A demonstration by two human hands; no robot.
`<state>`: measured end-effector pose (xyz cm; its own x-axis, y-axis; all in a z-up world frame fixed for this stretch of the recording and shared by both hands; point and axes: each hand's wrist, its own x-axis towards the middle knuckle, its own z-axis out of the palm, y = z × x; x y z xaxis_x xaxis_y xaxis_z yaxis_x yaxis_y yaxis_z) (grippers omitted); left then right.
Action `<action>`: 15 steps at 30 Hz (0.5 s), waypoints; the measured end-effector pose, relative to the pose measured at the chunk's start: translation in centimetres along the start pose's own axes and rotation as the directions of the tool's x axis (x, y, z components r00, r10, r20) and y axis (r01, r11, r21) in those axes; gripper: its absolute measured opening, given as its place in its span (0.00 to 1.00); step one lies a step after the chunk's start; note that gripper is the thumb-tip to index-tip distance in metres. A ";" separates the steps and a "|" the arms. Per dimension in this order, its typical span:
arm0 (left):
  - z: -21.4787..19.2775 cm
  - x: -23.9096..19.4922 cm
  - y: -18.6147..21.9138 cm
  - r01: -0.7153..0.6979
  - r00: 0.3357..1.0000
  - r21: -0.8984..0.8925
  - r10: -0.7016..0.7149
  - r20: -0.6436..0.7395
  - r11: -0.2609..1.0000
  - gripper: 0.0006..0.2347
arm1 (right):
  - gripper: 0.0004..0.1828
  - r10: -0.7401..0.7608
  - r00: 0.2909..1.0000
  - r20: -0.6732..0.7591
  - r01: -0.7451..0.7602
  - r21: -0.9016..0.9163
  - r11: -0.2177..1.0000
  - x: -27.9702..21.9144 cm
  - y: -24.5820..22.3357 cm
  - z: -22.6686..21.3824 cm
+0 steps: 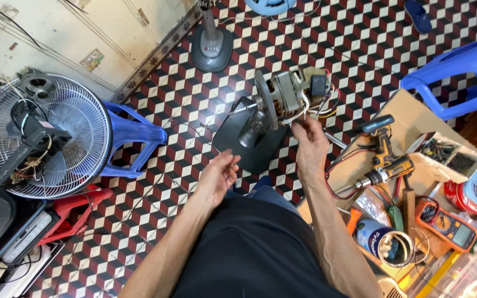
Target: The person repairs a disassembled fan motor by stripping, twisting, and taping wires, then using a heat gun to shrink-wrap the connections. They handle pliers, scissors, electrical tape, and a heat gun while working at a cluttered workbench.
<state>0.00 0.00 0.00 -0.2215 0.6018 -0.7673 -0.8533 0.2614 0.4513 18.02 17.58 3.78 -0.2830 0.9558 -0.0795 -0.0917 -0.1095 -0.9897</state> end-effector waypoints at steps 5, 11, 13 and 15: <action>-1.0 -0.2 0.9 -0.008 1.000 -0.040 0.009 0.018 0.999 0.23 | 0.15 -0.001 0.999 -0.051 0.000 -0.012 1.000 -0.7 -1.6 0.8; 1.1 -0.8 1.2 0.047 0.996 0.034 -0.049 0.069 0.998 0.22 | 0.09 0.042 0.997 -0.062 -0.032 0.153 0.988 -0.9 -3.0 2.0; 1.5 -1.1 1.3 0.048 0.995 0.068 -0.054 0.081 0.997 0.21 | 0.08 0.065 0.996 -0.060 -0.050 0.222 0.974 -1.2 -3.0 2.2; 1.6 -1.6 1.5 0.040 0.995 0.119 -0.051 0.090 0.992 0.21 | 0.08 0.082 0.996 -0.044 -0.067 0.275 0.959 -1.5 -2.8 2.4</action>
<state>-0.18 0.68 2.64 -0.1348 0.6531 -0.7452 -0.7989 0.3733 0.4717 16.46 15.77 6.96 -0.2471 0.9547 -0.1658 -0.3318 -0.2441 -0.9112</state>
